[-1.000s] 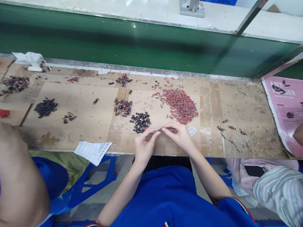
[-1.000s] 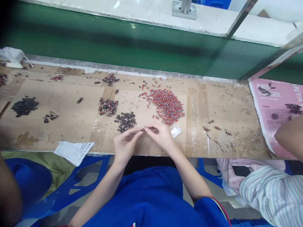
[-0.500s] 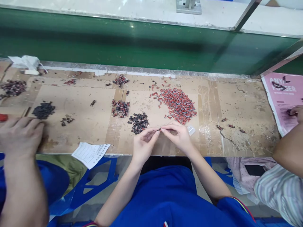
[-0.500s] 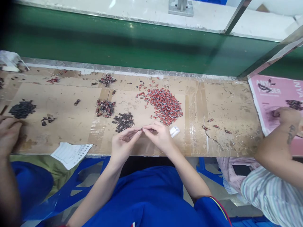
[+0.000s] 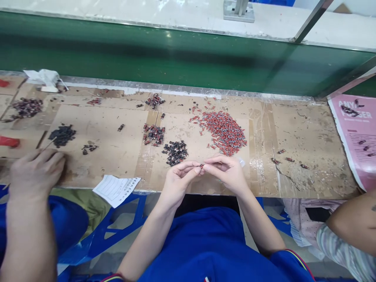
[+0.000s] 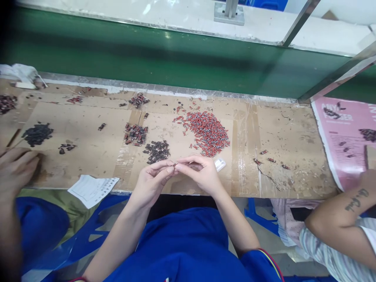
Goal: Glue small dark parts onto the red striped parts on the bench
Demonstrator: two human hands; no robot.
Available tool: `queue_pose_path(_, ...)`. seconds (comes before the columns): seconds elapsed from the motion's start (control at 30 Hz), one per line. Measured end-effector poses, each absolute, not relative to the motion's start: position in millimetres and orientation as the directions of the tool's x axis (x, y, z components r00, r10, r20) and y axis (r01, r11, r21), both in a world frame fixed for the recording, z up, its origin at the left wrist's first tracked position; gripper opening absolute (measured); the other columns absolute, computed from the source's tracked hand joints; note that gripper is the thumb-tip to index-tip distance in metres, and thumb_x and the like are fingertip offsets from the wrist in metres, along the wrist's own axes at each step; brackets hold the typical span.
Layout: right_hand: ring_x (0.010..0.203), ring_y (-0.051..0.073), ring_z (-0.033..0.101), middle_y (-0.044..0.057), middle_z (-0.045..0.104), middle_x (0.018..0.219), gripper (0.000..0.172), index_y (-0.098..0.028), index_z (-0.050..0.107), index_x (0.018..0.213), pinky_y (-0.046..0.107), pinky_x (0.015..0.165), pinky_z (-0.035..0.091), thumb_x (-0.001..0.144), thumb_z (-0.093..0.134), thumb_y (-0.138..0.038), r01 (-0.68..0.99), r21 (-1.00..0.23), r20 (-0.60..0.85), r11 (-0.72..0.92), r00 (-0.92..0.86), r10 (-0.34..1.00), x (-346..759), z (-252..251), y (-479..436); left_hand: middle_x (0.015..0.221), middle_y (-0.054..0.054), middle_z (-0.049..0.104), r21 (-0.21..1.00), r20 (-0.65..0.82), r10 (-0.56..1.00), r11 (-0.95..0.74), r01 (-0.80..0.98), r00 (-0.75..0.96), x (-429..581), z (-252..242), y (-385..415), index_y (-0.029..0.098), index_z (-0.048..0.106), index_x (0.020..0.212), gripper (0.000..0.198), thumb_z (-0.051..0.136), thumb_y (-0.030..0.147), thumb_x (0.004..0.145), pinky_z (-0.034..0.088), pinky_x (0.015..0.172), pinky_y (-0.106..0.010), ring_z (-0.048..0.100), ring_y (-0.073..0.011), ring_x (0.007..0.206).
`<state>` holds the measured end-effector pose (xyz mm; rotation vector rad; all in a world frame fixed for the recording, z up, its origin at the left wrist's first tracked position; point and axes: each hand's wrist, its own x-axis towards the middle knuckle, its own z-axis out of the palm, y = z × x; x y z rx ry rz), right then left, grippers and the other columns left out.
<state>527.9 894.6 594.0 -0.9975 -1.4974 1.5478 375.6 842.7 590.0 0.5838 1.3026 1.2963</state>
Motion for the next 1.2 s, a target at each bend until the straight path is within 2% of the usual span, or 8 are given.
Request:
queue_pose_path(0.1, 0.082, 0.02, 0.067, 0.006, 0.073, 0.09, 0.03, -0.023, 0.075, 0.097, 0.035, 0.078, 0.053, 0.081, 0.068, -0.047, 0.293, -0.949, 0.061, 0.119, -0.2, 0.978, 546.7, 608.2, 887.1, 0.077, -0.007, 0.075, 0.969, -0.238, 0.897, 0.192, -0.155, -0.372, 348.1, 584.1, 851.4, 0.017, 0.072, 0.079, 0.03, 0.082, 0.039, 0.061, 0.058, 0.076, -0.035, 0.071, -0.0201, 0.072)
queue_pose_path(0.23, 0.077, 0.025, 0.066, 0.011, 0.072, 0.087, 0.051, -0.016, 0.069, 0.108, 0.039, 0.074, 0.049, 0.088, 0.049, -0.059, 0.621, -0.773, -0.002, -0.131, 0.204, 0.979, 576.2, 615.4, 880.3, 0.091, -0.009, 0.074, 0.921, 0.112, 0.777, 0.152, 0.358, -0.62, 291.7, 565.3, 865.9, 0.018, 0.072, 0.086, 0.024, 0.068, 0.04, 0.075, 0.052, 0.088, -0.042, 0.068, -0.0231, 0.087)
queue_pose_path(0.37, 0.077, 0.029, 0.066, 0.01, 0.07, 0.082, 0.072, -0.013, 0.057, 0.124, 0.041, 0.075, 0.047, 0.08, 0.053, -0.069, 0.748, -0.613, -0.14, -0.253, 0.213, 0.967, 580.2, 603.3, 884.1, 0.092, -0.01, 0.072, 0.73, 0.324, 0.777, 0.158, 0.665, -0.54, 250.4, 554.4, 877.6, 0.02, 0.071, 0.084, 0.019, 0.064, 0.037, 0.079, 0.044, 0.097, -0.047, 0.062, -0.0275, 0.103)
queue_pose_path(0.57, 0.078, 0.031, 0.069, 0.012, 0.072, 0.081, 0.071, -0.013, 0.055, 0.124, 0.04, 0.074, 0.048, 0.074, 0.064, -0.063, 0.771, -0.597, -0.163, -0.223, 0.156, 0.974, 568.9, 581.0, 892.4, 0.106, -0.011, 0.07, 0.633, 0.284, 0.697, 0.38, 0.674, -0.659, 208.5, 557.6, 897.9, 0.016, 0.068, 0.106, 0.032, 0.058, 0.036, 0.083, 0.04, 0.094, -0.05, 0.058, -0.0314, 0.113)
queue_pose_path(0.73, 0.065, 0.024, 0.066, 0.007, 0.07, 0.075, 0.057, -0.015, 0.061, 0.114, 0.037, 0.067, 0.05, 0.07, 0.069, -0.051, 0.643, -0.733, -0.165, -0.221, 0.147, 0.975, 578.6, 570.2, 891.3, 0.072, -0.007, 0.07, 0.633, 0.225, 0.657, 0.463, 0.62, -0.72, 176.0, 551.2, 919.0, 0.019, 0.065, 0.07, 0.013, 0.065, 0.032, 0.067, 0.044, 0.087, -0.058, 0.066, -0.0354, 0.09)
queue_pose_path(0.9, 0.06, 0.019, 0.063, 0.005, 0.07, 0.072, 0.04, -0.016, 0.067, 0.088, 0.032, 0.059, 0.052, 0.067, 0.069, -0.05, 0.211, -0.911, -0.372, -0.355, -0.049, 0.927, 588.8, 577.5, 885.1, 0.054, -0.004, 0.063, 0.726, 0.229, 0.767, 0.276, 0.63, -0.599, 191.6, 563.4, 931.7, 0.027, 0.055, 0.053, 0.019, 0.065, 0.037, 0.067, 0.044, 0.089, -0.05, 0.067, -0.0329, 0.092)
queue_pose_path(1.1, 0.061, 0.017, 0.061, 0.001, 0.065, 0.066, 0.035, -0.019, 0.066, 0.077, 0.028, 0.057, 0.05, 0.063, 0.072, -0.05, -0.096, -0.891, -0.429, -0.444, -0.139, 0.892, 599.1, 587.1, 871.1, 0.082, -0.003, 0.075, 0.811, 0.206, 0.961, -0.06, 0.582, -0.187, 326.9, 575.0, 952.5, 0.022, 0.072, 0.079, 0.019, 0.066, 0.039, 0.075, 0.053, 0.081, -0.039, 0.069, -0.0192, 0.079)
queue_pose_path(1.2, 0.059, 0.016, 0.06, 0.0, 0.063, 0.067, 0.034, -0.02, 0.065, 0.078, 0.027, 0.055, 0.05, 0.063, 0.071, -0.05, -0.162, -0.877, -0.432, -0.453, -0.148, 0.89, 603.6, 586.9, 861.8, 0.085, -0.006, 0.076, 0.929, 0.109, 0.969, -0.179, 0.325, 0.222, 417.1, 576.9, 954.8, 0.022, 0.074, 0.083, 0.01, 0.065, 0.025, 0.079, 0.058, 0.074, -0.035, 0.071, -0.0194, 0.078)
